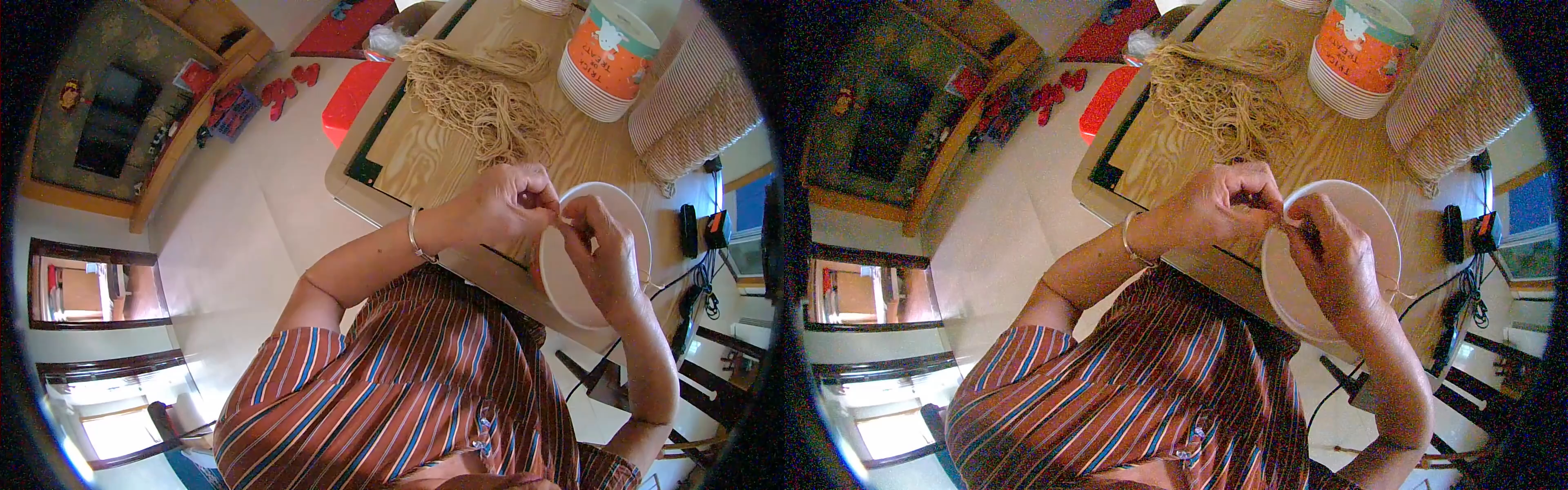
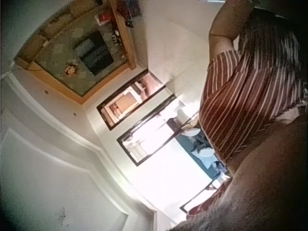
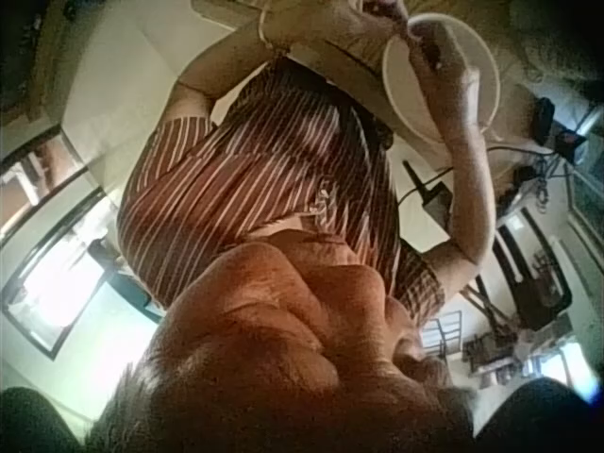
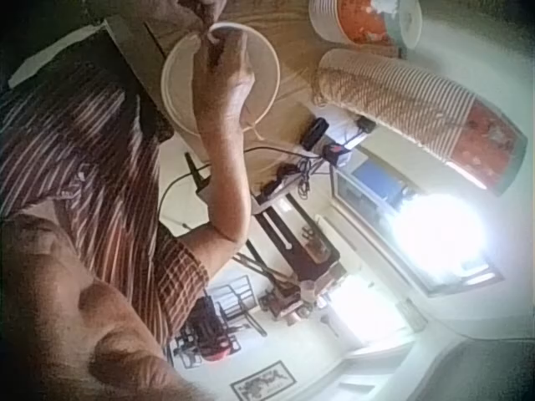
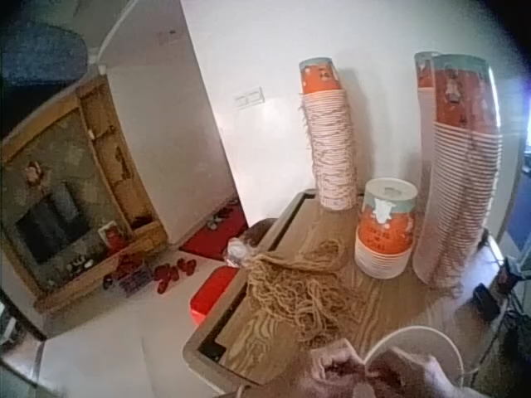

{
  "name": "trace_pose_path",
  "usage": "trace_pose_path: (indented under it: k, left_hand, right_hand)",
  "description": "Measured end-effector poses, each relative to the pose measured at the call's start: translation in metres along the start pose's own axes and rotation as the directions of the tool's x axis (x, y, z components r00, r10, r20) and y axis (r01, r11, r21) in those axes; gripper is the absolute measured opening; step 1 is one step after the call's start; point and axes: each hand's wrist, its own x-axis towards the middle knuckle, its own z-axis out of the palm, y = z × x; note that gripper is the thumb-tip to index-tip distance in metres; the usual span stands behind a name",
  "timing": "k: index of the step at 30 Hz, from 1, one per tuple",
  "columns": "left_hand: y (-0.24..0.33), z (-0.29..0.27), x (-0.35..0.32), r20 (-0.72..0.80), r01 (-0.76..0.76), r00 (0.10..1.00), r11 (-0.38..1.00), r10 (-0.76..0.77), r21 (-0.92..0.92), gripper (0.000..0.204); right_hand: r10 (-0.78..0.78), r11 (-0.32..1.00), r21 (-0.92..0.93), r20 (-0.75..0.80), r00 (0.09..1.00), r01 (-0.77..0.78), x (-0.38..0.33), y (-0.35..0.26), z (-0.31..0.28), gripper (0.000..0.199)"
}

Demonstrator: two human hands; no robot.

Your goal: Threading pre-cut strings through a hole in the rim of paper cups at a workbench.

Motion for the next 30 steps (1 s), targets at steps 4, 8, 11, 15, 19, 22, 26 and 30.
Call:
trace_pose_path:
  k: [4,8,11,15,19,22,26,30]
  left_hand:
    - [-0.002,-0.001,0.001,0.043,0.086,0.996,0.984,-0.080,-0.159,0.010]
    - [0.001,-0.002,0.001,0.082,0.173,0.984,0.961,-0.159,-0.214,0.012]
    - [0.001,-0.001,0.000,0.055,0.146,0.989,0.970,-0.138,-0.194,0.011]
    - [-0.001,0.000,0.000,0.033,0.114,0.993,0.980,-0.111,-0.162,0.009]
    - [0.000,0.002,0.000,0.020,0.129,0.992,0.978,-0.127,-0.162,0.007]
    - [0.001,0.001,0.000,-0.002,0.069,0.998,0.994,-0.070,-0.079,0.010]
    - [0.010,-0.001,0.000,-0.010,-0.029,0.999,0.996,0.030,0.084,0.017]
    - [0.006,-0.002,0.000,0.002,-0.087,0.996,0.990,0.088,0.107,0.020]
  right_hand:
    - [-0.038,0.997,-0.071,-0.061,0.997,0.034,-0.004,-0.010,-0.003,0.016]
    - [-0.139,0.988,-0.074,-0.093,0.986,0.132,-0.003,-0.021,-0.006,0.017]
    - [-0.248,0.961,-0.147,-0.072,0.966,0.236,-0.003,-0.018,-0.001,0.018]
    - [-0.269,0.931,-0.267,-0.043,0.962,0.249,-0.004,-0.015,0.001,0.018]
    - [-0.329,0.902,-0.312,-0.045,0.943,0.299,-0.004,-0.015,0.001,0.018]
    - [-0.324,0.886,-0.360,-0.028,0.946,0.293,-0.005,-0.017,0.002,0.019]
    - [-0.319,0.883,-0.371,-0.024,0.947,0.288,-0.005,-0.016,0.003,0.020]
    - [-0.354,0.835,-0.446,0.011,0.935,0.321,-0.007,-0.015,0.003,0.027]
